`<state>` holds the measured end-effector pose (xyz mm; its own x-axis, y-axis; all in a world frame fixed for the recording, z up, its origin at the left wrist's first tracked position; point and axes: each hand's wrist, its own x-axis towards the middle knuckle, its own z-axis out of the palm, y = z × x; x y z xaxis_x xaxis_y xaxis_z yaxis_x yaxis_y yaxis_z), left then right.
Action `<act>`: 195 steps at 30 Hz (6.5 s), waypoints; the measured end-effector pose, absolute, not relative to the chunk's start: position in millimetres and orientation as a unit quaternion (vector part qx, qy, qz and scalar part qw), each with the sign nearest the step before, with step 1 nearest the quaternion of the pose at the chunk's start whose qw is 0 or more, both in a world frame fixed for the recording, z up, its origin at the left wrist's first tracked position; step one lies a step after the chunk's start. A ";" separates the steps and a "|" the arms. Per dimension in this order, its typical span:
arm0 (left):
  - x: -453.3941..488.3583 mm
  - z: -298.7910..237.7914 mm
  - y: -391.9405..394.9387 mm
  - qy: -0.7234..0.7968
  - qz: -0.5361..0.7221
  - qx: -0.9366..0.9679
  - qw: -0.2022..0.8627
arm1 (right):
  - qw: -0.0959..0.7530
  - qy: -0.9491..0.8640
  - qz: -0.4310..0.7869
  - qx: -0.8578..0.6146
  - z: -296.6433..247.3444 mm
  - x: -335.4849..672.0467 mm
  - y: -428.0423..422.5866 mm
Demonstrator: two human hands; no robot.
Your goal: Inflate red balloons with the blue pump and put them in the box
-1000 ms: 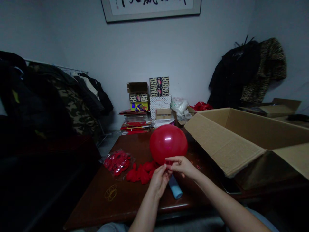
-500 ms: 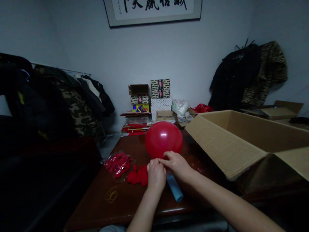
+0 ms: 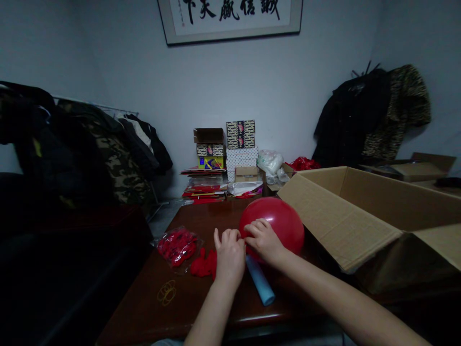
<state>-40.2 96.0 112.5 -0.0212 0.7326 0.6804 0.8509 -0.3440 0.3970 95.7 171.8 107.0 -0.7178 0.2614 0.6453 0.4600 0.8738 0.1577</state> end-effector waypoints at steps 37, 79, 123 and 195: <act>-56.6 135.2 116.5 -0.300 -0.857 -0.237 -0.346 | 0.531 -0.829 0.080 -0.154 138.6 93.0 171.0; -61.0 165.4 86.2 -0.467 -0.454 -0.717 0.248 | 0.514 -0.805 0.203 -0.216 165.3 88.2 151.3; -54.6 184.4 87.8 -0.456 -0.552 -0.681 0.151 | 0.627 -0.617 0.342 -0.330 190.3 99.3 155.4; -59.9 195.7 79.9 -0.556 -0.483 -0.665 0.123 | 0.512 -0.817 -0.212 -0.160 191.7 86.1 139.8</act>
<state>-59.9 79.9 195.7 -0.0861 0.6210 0.7790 0.8584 -0.3506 0.3744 86.1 139.8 191.7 -0.4241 0.0437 0.9046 0.4786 0.8587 0.1829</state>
